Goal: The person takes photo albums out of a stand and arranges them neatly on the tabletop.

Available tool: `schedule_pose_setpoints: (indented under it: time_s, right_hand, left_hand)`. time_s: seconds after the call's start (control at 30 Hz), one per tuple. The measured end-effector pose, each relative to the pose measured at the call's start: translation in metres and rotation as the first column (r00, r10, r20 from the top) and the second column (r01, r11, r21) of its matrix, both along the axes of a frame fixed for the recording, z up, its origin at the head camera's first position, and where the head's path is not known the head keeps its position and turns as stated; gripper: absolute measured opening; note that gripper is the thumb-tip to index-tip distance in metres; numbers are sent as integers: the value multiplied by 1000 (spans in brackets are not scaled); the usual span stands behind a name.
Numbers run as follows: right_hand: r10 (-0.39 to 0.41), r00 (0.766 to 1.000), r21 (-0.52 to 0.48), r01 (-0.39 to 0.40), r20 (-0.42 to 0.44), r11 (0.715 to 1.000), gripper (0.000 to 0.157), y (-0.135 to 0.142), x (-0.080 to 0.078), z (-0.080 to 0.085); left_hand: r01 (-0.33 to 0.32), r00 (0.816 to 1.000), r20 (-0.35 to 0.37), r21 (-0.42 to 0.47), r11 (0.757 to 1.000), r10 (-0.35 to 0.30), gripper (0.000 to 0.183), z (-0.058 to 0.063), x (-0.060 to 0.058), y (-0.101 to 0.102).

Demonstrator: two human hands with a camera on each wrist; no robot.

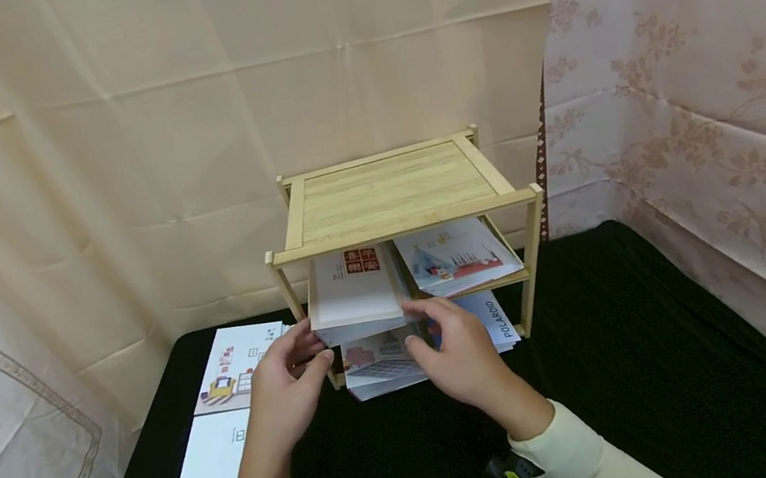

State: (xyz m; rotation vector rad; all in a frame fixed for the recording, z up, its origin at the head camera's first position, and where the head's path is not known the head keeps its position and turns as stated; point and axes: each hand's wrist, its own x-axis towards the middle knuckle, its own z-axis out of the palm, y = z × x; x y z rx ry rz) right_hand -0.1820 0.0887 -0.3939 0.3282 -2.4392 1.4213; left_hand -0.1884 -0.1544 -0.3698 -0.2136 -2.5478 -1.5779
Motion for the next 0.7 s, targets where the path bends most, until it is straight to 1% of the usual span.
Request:
schedule_pose_setpoints:
  time_s: [0.2, 0.33, 0.4, 0.47, 0.57, 0.7]
  right_hand:
    - [-16, 999, 14, 17, -42, 1000, 33, 2, 1, 1]
    - [-23, 998, 20, 25, -66, 999, 28, 0, -1, 2]
    - [-19, 997, 9, 20, -73, 1000, 26, 1, -1, 3]
    - [-14, 997, -7, 13, -70, 1000, 24, 2, -1, 4]
    - [-13, 999, -31, 12, -53, 999, 23, 5, 0, 6]
    - [-18, 1000, -44, 17, -14, 999, 24, 5, 0, 7]
  left_hand:
    - [-33, 999, 10, 29, 999, 33, 42, 2, 0, 1]
    - [-78, 997, 2, 39, 996, 78, 31, 1, 1, -2]
    - [-100, 995, 3, 57, 993, 100, 27, 0, -1, -3]
    - [-112, 994, 9, 96, 989, 112, 24, -2, -3, -3]
    - [-115, 993, 41, 160, 980, 110, 24, -6, -8, -1]
    - [-112, 989, 120, 227, 967, 87, 35, -11, -14, 0]
